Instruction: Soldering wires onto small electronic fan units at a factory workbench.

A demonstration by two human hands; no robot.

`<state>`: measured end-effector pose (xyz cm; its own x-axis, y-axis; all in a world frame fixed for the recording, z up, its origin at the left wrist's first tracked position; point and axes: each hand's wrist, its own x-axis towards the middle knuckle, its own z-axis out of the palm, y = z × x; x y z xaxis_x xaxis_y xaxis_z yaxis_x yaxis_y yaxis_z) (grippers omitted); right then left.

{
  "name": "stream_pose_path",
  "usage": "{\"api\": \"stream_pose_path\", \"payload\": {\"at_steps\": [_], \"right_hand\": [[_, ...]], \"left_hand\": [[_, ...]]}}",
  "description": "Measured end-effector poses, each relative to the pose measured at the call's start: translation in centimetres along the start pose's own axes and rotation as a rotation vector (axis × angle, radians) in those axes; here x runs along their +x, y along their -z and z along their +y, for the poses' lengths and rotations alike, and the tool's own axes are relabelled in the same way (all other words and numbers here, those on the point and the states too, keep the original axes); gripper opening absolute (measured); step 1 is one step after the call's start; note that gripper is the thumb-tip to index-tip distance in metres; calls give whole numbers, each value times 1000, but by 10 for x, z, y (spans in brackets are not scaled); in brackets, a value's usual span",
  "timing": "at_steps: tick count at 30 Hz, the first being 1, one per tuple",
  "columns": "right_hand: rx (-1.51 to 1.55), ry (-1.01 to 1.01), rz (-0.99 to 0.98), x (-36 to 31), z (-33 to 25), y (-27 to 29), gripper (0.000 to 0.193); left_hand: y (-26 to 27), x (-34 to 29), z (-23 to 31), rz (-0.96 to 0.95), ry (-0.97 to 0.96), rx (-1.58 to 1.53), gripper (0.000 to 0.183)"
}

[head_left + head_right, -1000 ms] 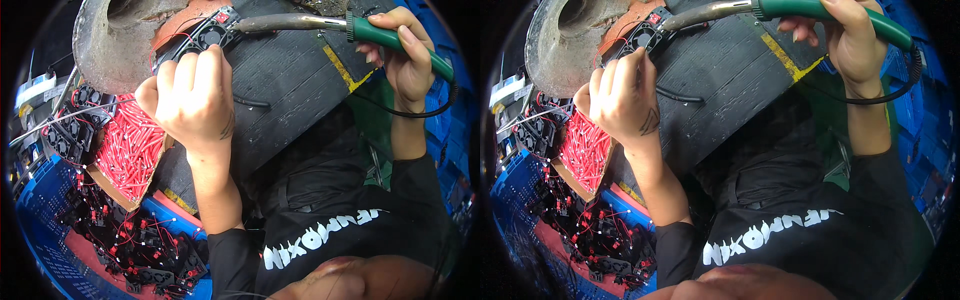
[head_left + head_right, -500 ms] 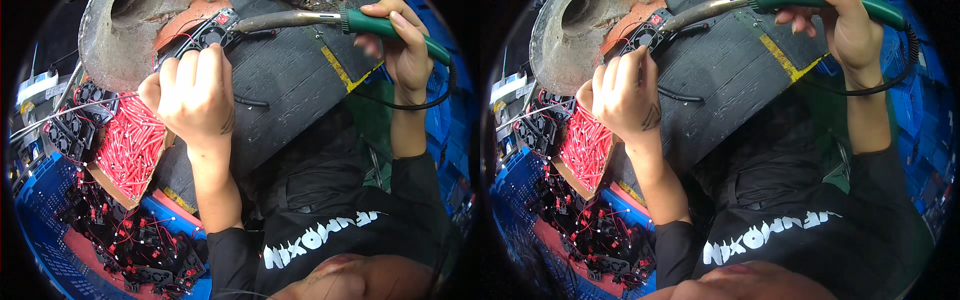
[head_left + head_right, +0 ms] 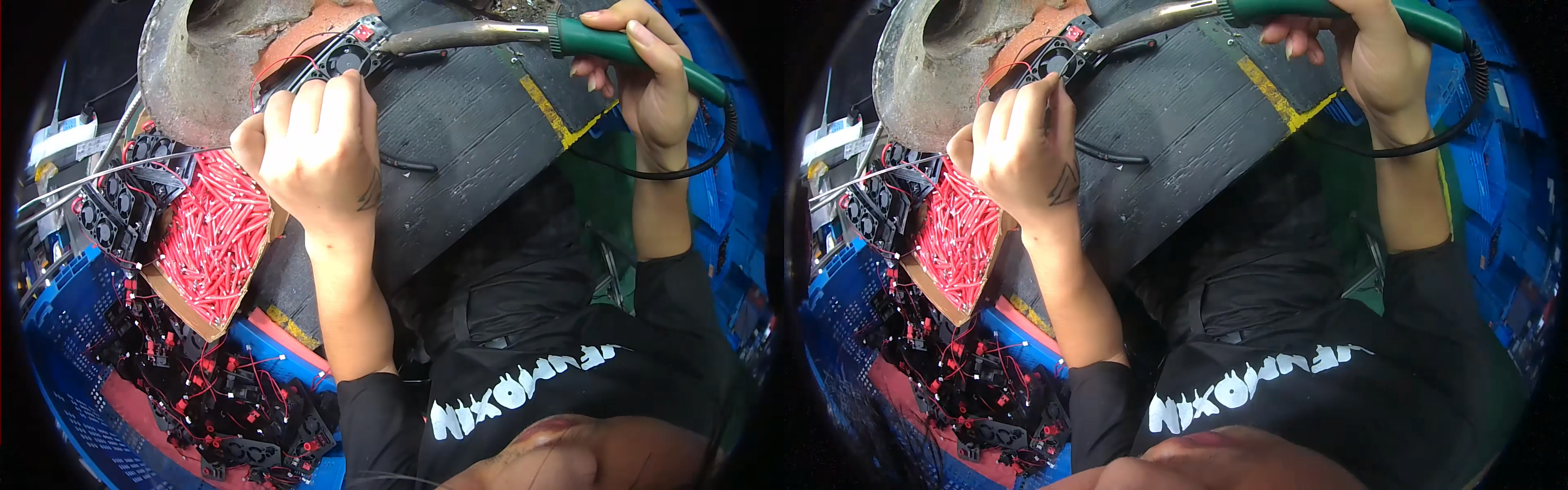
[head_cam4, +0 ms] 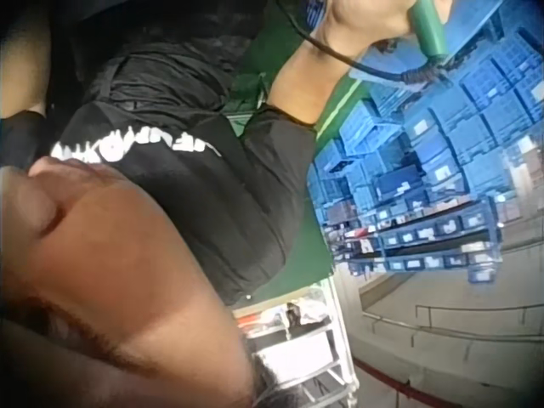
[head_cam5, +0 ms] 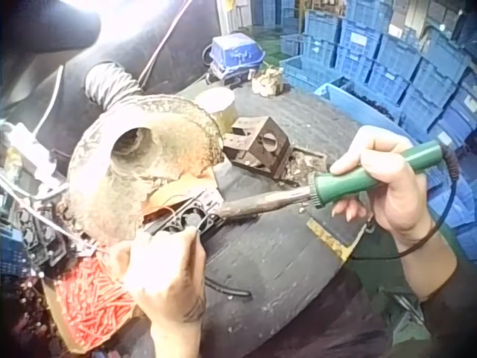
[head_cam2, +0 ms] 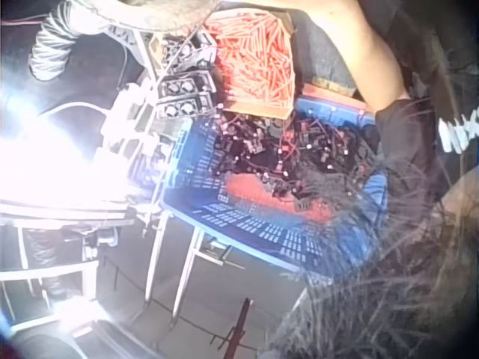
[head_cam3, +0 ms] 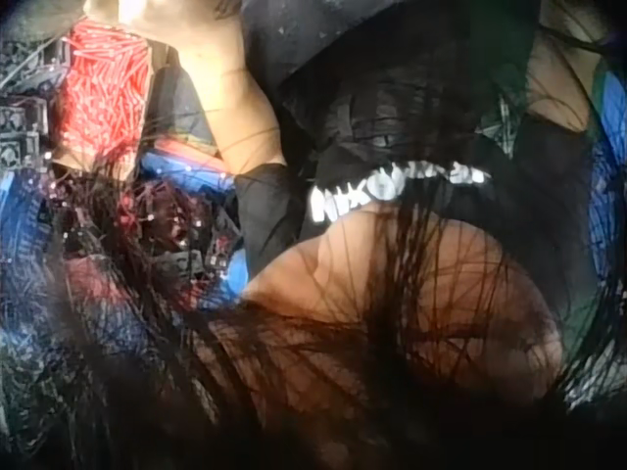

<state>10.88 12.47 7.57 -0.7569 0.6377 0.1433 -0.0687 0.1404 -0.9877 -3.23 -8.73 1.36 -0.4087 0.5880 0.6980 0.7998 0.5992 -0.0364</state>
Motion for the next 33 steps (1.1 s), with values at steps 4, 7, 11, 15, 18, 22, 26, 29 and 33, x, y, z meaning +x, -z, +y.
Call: {"api": "stream_pose_path", "payload": {"at_steps": [4, 7, 11, 15, 18, 22, 26, 29, 33], "right_hand": [[10, 10, 7, -1, 0, -1, 33], [14, -7, 10, -1, 2, 1, 33], [23, -2, 11, -1, 3, 1, 33], [31, -2, 9, -1, 2, 0, 33], [42, -5, -2, 0, 6, 4, 33], [70, -15, 11, -1, 9, 12, 33], [67, -28, 51, -1, -4, 2, 33], [87, -20, 65, 8, -5, -15, 33], [857, 97, -275, 8, 0, -8, 33]], "left_hand": [[-3, 1, -2, 10, -13, -2, 11], [-6, 0, -4, 40, -20, -14, 12], [-8, -1, -5, 67, -23, -25, 11], [-7, -1, -5, 59, -20, -16, 11], [-4, -1, -5, 43, -15, -17, 10], [-1, -3, -4, 34, 33, -52, 7], [2, -5, -5, 19, 65, -64, 8], [3, -4, -4, 22, 57, -65, 9], [1, -2, 0, -7, 30, -46, 9]]}}
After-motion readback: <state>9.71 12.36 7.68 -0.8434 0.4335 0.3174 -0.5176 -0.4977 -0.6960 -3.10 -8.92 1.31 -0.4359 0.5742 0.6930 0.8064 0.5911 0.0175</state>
